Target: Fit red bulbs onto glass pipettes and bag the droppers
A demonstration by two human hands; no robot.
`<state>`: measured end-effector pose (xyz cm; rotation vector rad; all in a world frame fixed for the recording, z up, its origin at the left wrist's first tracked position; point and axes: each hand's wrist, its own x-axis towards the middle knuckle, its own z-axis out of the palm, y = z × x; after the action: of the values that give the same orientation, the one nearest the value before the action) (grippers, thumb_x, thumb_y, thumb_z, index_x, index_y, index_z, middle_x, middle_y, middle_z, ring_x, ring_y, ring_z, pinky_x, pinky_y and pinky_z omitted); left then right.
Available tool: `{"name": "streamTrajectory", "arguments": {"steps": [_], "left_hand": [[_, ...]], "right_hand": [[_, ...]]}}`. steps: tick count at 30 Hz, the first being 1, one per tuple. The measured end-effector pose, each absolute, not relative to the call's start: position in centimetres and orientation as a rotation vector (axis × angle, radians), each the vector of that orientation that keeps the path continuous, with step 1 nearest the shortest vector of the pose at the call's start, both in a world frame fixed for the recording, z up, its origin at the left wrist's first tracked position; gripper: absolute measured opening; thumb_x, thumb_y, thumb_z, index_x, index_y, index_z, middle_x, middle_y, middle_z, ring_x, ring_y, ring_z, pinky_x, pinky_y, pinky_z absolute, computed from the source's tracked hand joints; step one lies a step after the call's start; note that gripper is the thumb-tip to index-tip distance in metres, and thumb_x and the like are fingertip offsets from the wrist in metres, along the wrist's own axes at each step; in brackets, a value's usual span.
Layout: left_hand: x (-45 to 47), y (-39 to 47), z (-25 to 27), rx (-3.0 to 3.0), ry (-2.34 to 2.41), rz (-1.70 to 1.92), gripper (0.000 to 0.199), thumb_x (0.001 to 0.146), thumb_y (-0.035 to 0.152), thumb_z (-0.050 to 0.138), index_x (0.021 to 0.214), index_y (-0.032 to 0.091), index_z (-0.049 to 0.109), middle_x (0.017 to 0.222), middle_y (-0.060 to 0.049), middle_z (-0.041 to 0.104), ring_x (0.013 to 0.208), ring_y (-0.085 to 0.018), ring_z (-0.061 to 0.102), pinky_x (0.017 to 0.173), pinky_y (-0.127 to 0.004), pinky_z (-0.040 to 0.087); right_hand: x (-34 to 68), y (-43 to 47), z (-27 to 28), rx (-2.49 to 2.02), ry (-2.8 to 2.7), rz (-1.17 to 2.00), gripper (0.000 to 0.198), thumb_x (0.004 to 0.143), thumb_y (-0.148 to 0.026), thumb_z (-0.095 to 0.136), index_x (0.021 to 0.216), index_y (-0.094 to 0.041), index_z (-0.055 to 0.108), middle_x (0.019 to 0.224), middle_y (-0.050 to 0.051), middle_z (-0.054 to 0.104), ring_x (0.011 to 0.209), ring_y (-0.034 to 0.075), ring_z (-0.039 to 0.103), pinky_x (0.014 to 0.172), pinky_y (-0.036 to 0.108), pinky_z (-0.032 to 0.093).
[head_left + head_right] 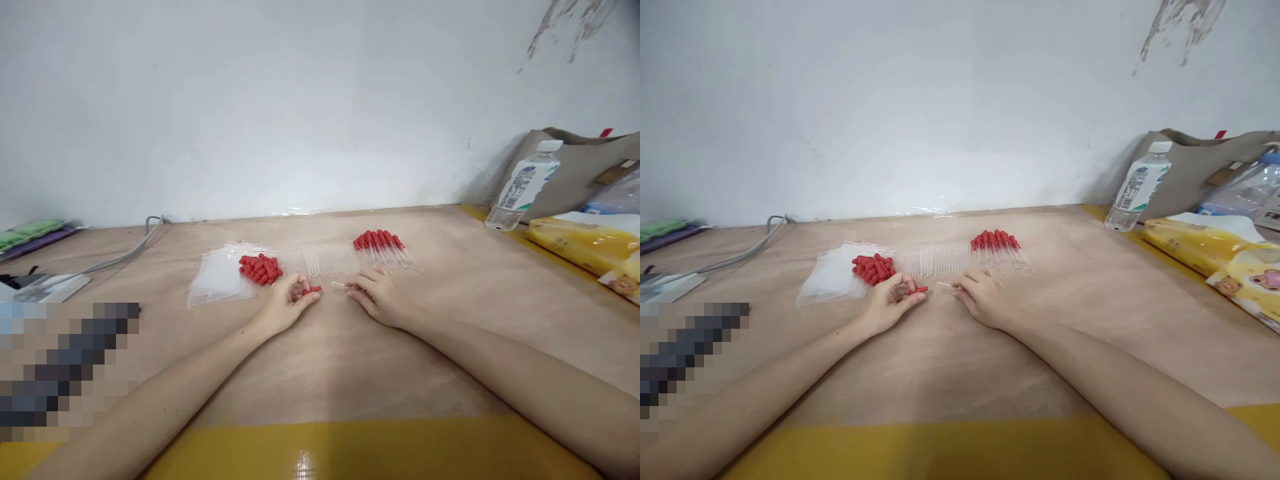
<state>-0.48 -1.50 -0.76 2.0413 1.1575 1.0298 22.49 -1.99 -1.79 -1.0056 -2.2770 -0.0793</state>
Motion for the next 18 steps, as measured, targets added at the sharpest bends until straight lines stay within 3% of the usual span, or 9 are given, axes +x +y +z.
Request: {"name": "streamTrajectory", "arguments": {"steps": [9, 14, 18], "left_hand": [[-0.2, -1.5, -1.0, 2.187, 1.064, 1.091, 0.025, 0.081, 0.028, 0.055, 0.102, 0.017, 0.048, 0.09, -0.006, 0.061, 0.084, -0.016, 0.06, 0.073, -0.031, 0.048], [0.1, -1.5, -1.2, 2.191, 1.018, 1.075, 0.024, 0.083, 0.028, 0.053, 0.104, 0.017, 0.052, 0.093, -0.006, 0.064, 0.084, -0.016, 0.06, 0.073, -0.029, 0.049], [0.2, -1.6, -1.0, 2.279, 1.034, 1.017, 0.019, 0.084, 0.031, 0.051, 0.093, 0.016, 0.06, 0.085, -0.003, 0.065, 0.075, -0.014, 0.059, 0.068, -0.025, 0.047]], "right_hand": [[21.9, -2.3, -1.6, -0.895, -2.262, -0.065, 0.016, 0.086, -0.026, 0.047, 0.092, -0.017, 0.059, 0.081, 0.004, 0.062, 0.072, 0.013, 0.055, 0.069, 0.029, 0.033], [21.8, -2.3, -1.9, -0.858, -2.248, -0.049, 0.016, 0.086, -0.025, 0.047, 0.092, -0.016, 0.059, 0.079, 0.003, 0.061, 0.068, 0.012, 0.054, 0.068, 0.029, 0.033], [21.4, -2.5, -2.1, -0.836, -2.241, -0.011, 0.016, 0.086, -0.025, 0.046, 0.087, -0.016, 0.058, 0.073, 0.003, 0.059, 0.067, 0.012, 0.052, 0.066, 0.028, 0.033]]}}
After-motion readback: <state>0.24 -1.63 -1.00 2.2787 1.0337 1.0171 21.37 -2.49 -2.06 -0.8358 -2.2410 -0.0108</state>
